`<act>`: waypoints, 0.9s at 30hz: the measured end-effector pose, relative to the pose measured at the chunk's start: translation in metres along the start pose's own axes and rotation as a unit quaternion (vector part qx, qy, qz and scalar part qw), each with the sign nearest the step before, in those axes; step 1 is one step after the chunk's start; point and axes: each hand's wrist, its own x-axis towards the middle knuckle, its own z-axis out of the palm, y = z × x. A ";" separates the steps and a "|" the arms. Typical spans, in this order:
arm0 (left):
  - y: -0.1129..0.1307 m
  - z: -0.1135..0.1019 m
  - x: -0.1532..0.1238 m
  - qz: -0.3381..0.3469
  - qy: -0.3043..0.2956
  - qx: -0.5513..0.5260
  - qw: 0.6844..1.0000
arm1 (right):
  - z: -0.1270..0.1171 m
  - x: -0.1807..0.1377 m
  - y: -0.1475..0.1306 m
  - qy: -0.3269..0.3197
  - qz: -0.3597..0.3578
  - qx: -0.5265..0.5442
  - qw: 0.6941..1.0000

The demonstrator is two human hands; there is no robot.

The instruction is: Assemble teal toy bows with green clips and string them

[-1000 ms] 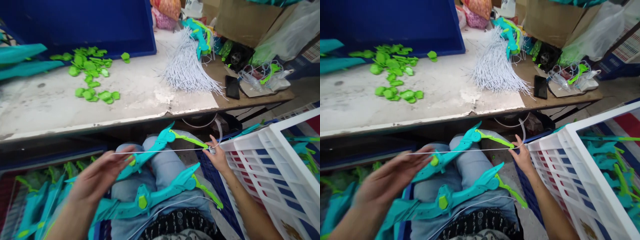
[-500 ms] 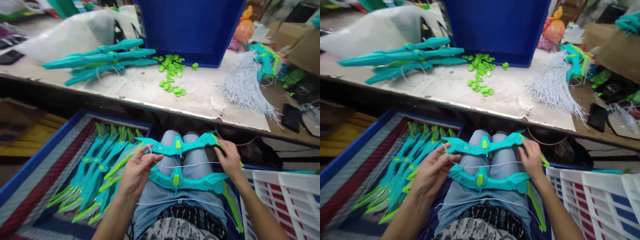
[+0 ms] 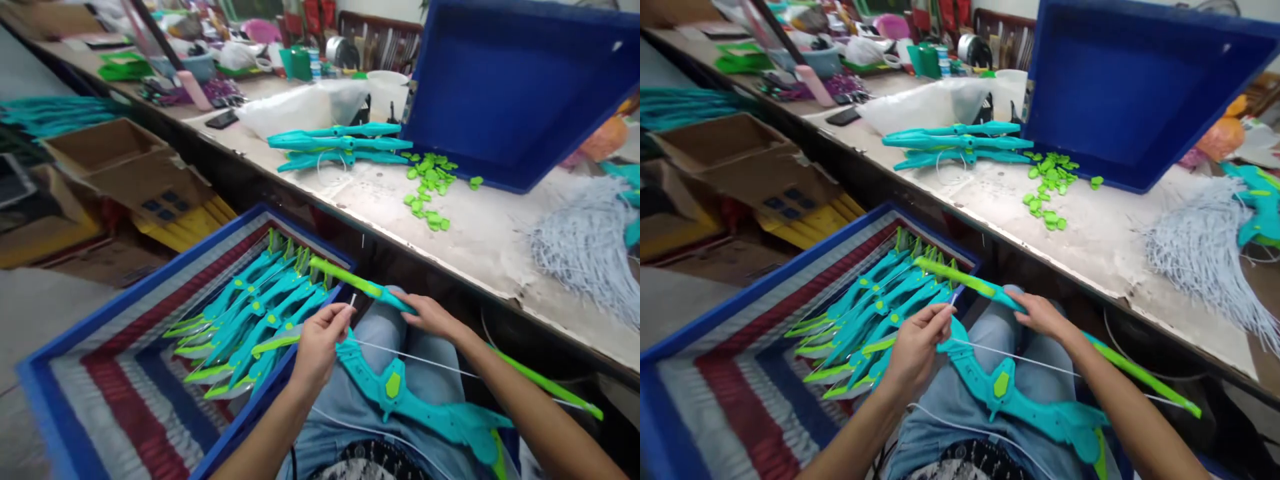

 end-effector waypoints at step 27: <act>0.023 0.000 0.075 0.259 0.125 0.161 0.944 | -0.014 0.003 0.014 -0.032 0.058 0.133 0.989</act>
